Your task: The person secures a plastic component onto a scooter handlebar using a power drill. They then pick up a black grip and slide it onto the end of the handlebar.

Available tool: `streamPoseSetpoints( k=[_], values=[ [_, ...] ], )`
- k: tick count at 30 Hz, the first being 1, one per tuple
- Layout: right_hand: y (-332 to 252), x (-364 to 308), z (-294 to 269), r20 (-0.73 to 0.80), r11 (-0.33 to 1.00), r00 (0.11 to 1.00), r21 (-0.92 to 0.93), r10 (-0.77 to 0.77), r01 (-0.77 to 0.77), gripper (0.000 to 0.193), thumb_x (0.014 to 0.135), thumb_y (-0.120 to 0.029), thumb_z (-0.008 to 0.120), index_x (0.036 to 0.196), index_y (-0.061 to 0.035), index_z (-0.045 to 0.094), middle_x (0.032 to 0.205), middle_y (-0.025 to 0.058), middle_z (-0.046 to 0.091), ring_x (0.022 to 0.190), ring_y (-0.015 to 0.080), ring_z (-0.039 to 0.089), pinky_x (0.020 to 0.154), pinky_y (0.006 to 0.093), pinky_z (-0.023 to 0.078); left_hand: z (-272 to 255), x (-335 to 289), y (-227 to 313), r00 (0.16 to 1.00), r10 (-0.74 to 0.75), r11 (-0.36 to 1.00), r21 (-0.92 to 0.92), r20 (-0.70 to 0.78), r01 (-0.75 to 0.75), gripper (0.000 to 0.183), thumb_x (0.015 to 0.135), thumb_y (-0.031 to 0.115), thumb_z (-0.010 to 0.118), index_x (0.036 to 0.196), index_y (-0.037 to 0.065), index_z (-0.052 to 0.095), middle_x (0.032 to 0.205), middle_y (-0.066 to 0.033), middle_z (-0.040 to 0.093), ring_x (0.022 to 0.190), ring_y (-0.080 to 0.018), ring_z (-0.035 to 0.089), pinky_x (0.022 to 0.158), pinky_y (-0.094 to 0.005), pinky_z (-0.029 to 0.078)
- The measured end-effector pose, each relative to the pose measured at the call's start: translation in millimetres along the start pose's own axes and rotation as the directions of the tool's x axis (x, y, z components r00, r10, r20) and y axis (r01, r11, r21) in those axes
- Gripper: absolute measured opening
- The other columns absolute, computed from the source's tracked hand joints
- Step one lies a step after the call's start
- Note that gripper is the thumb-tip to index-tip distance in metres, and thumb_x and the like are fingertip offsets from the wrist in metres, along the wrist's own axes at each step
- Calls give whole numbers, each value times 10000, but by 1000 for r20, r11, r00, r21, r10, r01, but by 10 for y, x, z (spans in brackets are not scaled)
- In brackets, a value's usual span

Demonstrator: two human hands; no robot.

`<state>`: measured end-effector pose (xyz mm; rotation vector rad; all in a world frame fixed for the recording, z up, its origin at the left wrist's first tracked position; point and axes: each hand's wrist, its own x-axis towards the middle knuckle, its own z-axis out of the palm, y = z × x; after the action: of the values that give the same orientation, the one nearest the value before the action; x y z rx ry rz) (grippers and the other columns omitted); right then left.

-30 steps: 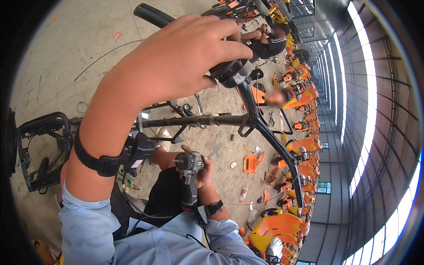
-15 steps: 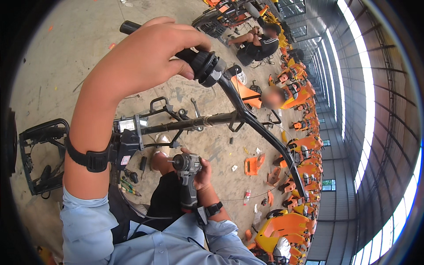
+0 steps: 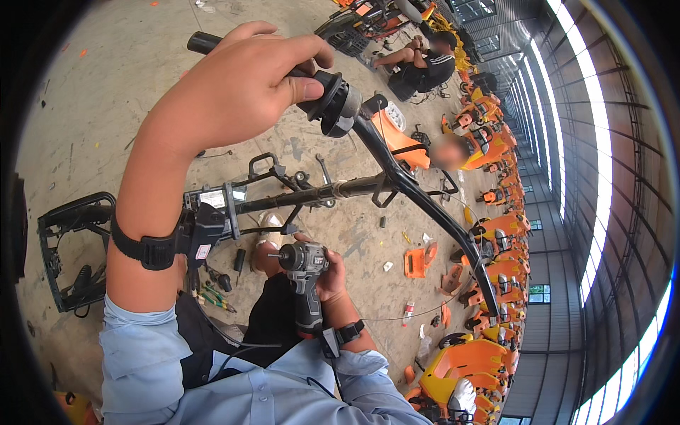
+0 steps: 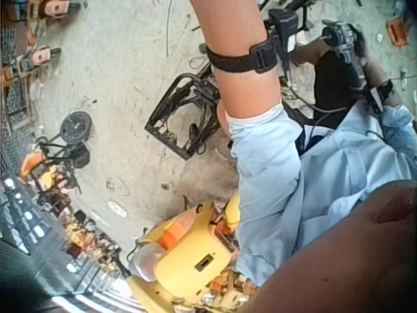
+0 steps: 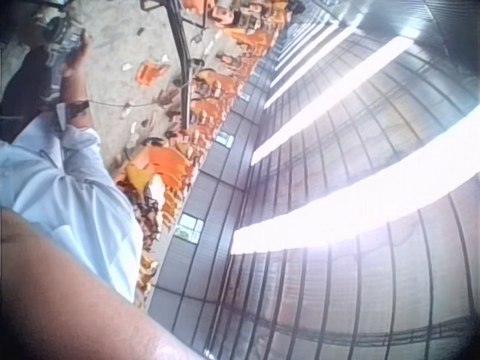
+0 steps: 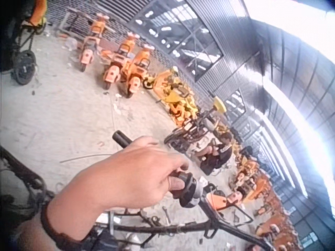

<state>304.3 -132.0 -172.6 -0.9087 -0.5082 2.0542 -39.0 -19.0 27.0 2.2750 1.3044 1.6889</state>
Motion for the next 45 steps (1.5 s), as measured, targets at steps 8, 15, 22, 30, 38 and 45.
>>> streamPoseSetpoints(
  k=[8,15,22,30,38,45],
  values=[
    [-7,-2,37,-26,1000,1000,4,3,-3,912,858,-536,604,1525,25,336,1191,272,659,914,417,726,696,484,648,102,39,-6,994,58,986,164,-91,-43,239,1010,245,562,939,60,695,700,-117,633,806,-302,635,947,-408,437],
    [13,-5,81,-33,1000,999,-24,-11,11,903,864,-533,600,1519,34,343,1192,272,660,915,413,727,713,481,648,175,63,58,993,-78,981,171,-92,93,271,1026,270,542,888,73,667,651,-116,614,748,-317,644,851,-414,451],
    [9,-24,129,-24,999,1000,-52,-3,2,883,876,-519,593,1520,37,355,1229,245,661,928,385,731,743,473,644,2,60,-29,998,-15,1000,-22,58,16,255,956,329,656,1046,91,676,870,-89,707,914,-303,648,940,-431,426],
    [1,-11,180,-33,997,999,-76,-2,-1,848,884,-474,596,1504,59,374,1262,230,657,1038,373,713,849,474,619,-151,36,-98,983,-57,994,-85,173,72,449,761,140,809,1185,147,659,1037,-72,717,1086,-309,573,1014,-419,415],
    [24,1,176,20,998,1000,-62,20,-18,830,893,-451,597,1505,58,365,1288,242,645,1062,425,698,917,508,590,-52,50,-66,988,-54,998,31,148,50,282,880,222,735,1146,137,698,951,-78,709,1030,-302,570,972,-411,424],
    [29,-7,179,32,998,999,-60,36,-34,806,907,-453,605,1512,23,366,1341,252,606,1129,415,670,939,508,584,17,61,-6,993,-69,993,106,94,59,234,975,260,612,995,54,722,848,-103,684,921,-284,610,927,-398,415]
  ],
)
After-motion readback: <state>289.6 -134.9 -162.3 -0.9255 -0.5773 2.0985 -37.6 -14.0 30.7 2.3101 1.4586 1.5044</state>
